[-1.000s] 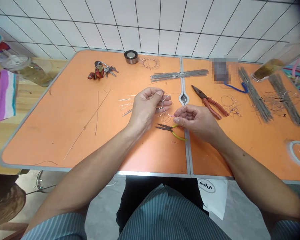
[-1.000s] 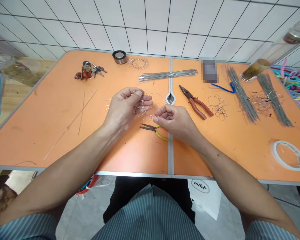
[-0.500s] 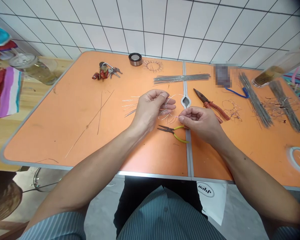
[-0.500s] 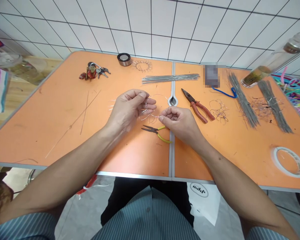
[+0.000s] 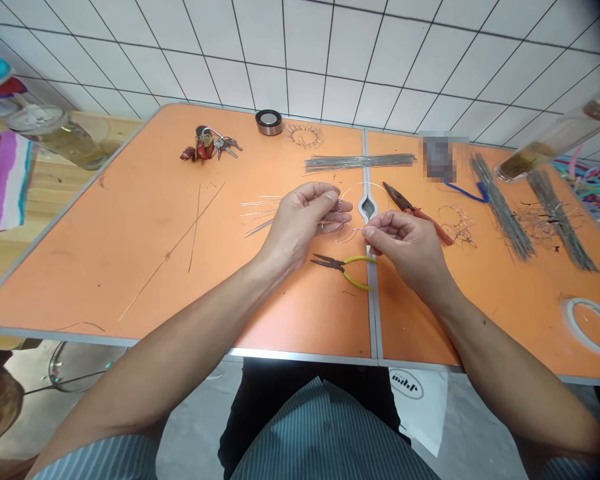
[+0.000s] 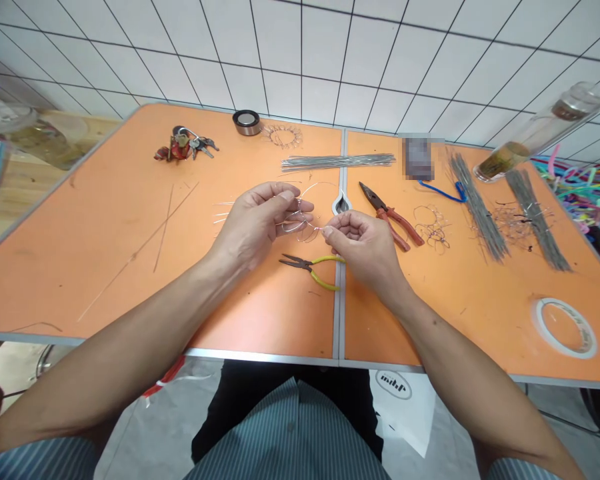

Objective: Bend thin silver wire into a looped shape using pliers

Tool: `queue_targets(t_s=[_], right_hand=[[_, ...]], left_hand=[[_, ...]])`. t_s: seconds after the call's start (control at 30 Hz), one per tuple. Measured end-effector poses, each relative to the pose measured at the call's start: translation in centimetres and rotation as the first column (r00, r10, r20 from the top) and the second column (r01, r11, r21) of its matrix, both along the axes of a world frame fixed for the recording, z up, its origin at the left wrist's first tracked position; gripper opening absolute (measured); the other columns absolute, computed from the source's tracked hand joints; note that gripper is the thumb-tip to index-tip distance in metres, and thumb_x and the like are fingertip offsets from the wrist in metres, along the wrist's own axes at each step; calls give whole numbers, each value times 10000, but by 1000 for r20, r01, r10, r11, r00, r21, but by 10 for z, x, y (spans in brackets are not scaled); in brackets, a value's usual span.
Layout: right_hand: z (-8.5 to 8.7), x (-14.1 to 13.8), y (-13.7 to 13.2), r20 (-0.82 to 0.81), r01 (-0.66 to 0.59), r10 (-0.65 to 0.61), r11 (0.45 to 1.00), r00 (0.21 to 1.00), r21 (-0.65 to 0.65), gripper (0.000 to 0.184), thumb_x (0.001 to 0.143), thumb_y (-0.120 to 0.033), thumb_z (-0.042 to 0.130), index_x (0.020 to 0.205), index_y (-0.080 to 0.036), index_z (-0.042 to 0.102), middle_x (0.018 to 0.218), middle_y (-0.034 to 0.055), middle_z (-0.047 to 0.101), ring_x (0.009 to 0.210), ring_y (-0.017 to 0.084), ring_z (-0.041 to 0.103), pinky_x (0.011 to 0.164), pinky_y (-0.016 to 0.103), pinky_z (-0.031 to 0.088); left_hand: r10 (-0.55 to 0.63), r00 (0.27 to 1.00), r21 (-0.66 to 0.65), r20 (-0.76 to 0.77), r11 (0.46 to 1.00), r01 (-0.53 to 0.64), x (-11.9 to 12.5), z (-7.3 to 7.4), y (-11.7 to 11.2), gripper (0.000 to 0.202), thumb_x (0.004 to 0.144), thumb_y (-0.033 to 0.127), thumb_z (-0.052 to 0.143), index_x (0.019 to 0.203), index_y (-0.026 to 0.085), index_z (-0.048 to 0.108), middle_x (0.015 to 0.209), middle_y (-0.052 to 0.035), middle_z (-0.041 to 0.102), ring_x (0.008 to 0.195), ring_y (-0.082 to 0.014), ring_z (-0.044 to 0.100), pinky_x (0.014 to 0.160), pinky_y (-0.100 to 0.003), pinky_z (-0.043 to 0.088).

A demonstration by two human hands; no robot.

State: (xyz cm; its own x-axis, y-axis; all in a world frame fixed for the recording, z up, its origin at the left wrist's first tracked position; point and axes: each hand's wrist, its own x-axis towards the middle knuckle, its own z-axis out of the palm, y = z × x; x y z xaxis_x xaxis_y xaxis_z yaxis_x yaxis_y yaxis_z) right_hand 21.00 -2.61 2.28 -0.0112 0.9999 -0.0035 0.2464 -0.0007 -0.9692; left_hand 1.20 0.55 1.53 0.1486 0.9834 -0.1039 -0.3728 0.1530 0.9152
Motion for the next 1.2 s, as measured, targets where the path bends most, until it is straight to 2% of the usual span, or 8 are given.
queue_targets(t_s=[0.13,0.27,0.57,0.93,1.2], right_hand=[[-3,1,0,-19,16,-15,999,1000,40,176,826,-344,853,820,-205,746,752,17,712,656,142,636,612,286,546],[-6,0,0,-32,1,0,1000,999,27,197,816,-360,858,821,-200,743,750,17,714,650,138,627,609,282,538],[-3,0,1,-20,-7,7,1000,1000,-4,178,793,-338,859,790,-205,740,763,17,701,648,133,617,611,284,556],[5,8,3,-33,-16,13,997,999,-79,149,793,-297,843,866,-192,766,780,13,716,644,123,624,619,274,529],[7,10,3,-18,-19,19,999,1000,-49,154,813,-320,826,846,-208,727,769,10,702,677,141,629,639,285,531]], left_hand=[[-2,1000,-6,17,1000,2,1,1,0,166,856,247,812,977,181,721,976,-80,843,812,-150,780,868,-310,638],[-9,999,-6,49,1000,9,3,2,-1,168,832,188,795,973,168,707,918,-74,843,797,-163,798,860,-318,636],[20,1000,49,2,999,-21,3,2,0,130,825,150,788,933,166,718,833,-58,827,738,-142,767,834,-301,620],[52,996,82,-66,996,-46,-1,7,0,138,808,144,783,933,167,729,819,-59,821,711,-145,747,779,-295,607],[48,994,76,-100,996,-40,-2,10,0,149,785,135,823,897,180,735,817,-52,811,700,-159,748,781,-323,628]])
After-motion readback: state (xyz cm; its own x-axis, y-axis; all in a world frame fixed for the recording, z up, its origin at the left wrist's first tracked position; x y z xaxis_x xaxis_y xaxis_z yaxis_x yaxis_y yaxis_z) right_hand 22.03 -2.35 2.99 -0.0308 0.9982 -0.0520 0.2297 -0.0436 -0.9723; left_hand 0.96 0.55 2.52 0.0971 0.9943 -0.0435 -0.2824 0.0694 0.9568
